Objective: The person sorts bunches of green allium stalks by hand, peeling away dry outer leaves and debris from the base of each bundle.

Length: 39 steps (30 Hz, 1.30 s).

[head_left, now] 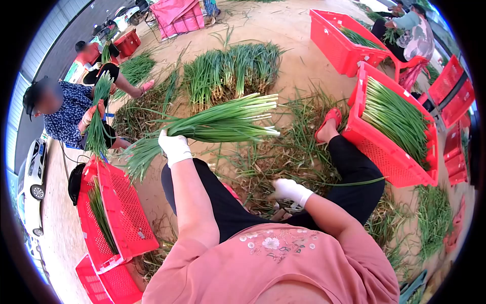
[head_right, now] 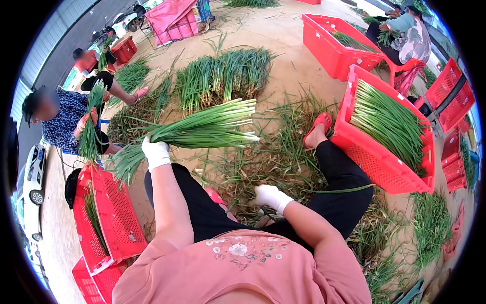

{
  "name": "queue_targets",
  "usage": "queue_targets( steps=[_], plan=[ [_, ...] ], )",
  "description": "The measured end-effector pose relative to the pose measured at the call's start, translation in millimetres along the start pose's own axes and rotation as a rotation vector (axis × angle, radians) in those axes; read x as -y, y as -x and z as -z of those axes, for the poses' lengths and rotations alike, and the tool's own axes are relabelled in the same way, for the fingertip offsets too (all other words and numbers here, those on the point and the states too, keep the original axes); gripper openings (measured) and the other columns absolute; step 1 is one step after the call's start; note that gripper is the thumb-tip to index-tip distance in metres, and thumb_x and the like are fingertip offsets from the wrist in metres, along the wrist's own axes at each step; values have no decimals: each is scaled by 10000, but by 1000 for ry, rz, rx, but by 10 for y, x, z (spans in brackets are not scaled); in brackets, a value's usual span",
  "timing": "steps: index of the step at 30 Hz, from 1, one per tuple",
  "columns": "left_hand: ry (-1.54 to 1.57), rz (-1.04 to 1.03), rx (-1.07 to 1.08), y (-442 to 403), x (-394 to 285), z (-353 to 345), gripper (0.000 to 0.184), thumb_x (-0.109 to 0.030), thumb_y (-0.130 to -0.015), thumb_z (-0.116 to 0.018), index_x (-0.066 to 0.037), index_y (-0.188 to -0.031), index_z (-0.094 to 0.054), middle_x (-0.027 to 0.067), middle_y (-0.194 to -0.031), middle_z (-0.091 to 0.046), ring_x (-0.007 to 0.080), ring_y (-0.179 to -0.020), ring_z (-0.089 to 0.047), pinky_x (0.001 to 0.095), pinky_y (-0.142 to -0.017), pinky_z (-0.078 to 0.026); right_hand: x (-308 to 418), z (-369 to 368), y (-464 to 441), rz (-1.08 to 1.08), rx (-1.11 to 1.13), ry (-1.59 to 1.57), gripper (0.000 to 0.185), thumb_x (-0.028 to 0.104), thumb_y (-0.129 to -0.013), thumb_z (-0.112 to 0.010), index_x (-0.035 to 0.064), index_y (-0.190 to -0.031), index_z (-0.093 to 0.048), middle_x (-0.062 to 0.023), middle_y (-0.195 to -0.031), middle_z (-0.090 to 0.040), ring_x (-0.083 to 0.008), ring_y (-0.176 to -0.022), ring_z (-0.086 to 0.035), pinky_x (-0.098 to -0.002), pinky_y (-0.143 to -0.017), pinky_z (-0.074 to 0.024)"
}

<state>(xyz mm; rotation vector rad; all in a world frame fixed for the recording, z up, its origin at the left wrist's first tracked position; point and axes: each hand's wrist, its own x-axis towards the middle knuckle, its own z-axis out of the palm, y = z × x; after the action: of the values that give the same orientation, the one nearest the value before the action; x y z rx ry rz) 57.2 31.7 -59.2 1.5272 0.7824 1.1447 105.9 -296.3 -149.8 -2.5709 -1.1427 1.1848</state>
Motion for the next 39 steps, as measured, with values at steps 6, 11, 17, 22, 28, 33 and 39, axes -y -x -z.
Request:
queue_targets(
  steps=[6,11,17,22,28,33,39],
  plan=[
    [191,85,-69,-73,258,-57,325,154,-738,-329,59,-991,-509,205,-942,-561,266,-784,-582,377,-707,-501,403,466,-645,154,-210,-1955,321,326,-829,-561,41,-976,-558,-28,-707,-579,-121,-600,-523,-231,-491,-393],
    [242,150,-117,-23,200,-52,329,157,-740,-323,62,-1003,-497,208,-953,-557,266,-784,-578,395,-715,-498,455,520,-844,87,-242,-2251,155,215,-865,-493,78,-821,-552,-25,-677,-573,-130,-542,-512,-240,-464,-377],
    [287,98,-69,-6,110,-36,300,139,-729,-358,89,-996,-486,156,-859,-575,182,-682,-563,268,-602,-482,379,320,-688,127,-324,-1924,145,170,-855,-479,52,-832,-561,-33,-672,-572,-117,-534,-493,-248,-462,-371],
    [50,105,-22,56,105,-61,367,180,-712,-339,99,-1042,-478,205,-950,-559,261,-801,-588,343,-718,-496,24,-12,-649,-23,-759,-913,272,240,-813,-485,3,-847,-615,-122,-732,-621,-235,-647,-581,-339,-596,-448],
    [309,110,-63,-21,163,1,266,112,-774,-367,73,-1015,-473,139,-890,-562,169,-715,-557,270,-666,-485,-1031,-104,-333,-813,-396,-303,457,354,-739,-587,64,-1090,-543,-154,-1048,-548,-295,-1001,-510,-378,-844,-397],
    [216,68,-53,-52,113,51,294,145,-759,-373,94,-1029,-477,192,-937,-562,242,-784,-584,346,-707,-504,-563,211,-417,-127,-964,-338,533,306,-715,-652,40,-1149,-491,-139,-1112,-530,-246,-1024,-500,-338,-858,-389],
    [324,105,-42,-117,116,24,201,29,-823,-392,59,-992,-496,174,-914,-571,251,-783,-571,376,-727,-487,-79,325,-640,348,-512,-1335,263,165,-812,-596,41,-1044,-596,-28,-926,-616,-107,-811,-541,-247,-716,-426]
  ],
)
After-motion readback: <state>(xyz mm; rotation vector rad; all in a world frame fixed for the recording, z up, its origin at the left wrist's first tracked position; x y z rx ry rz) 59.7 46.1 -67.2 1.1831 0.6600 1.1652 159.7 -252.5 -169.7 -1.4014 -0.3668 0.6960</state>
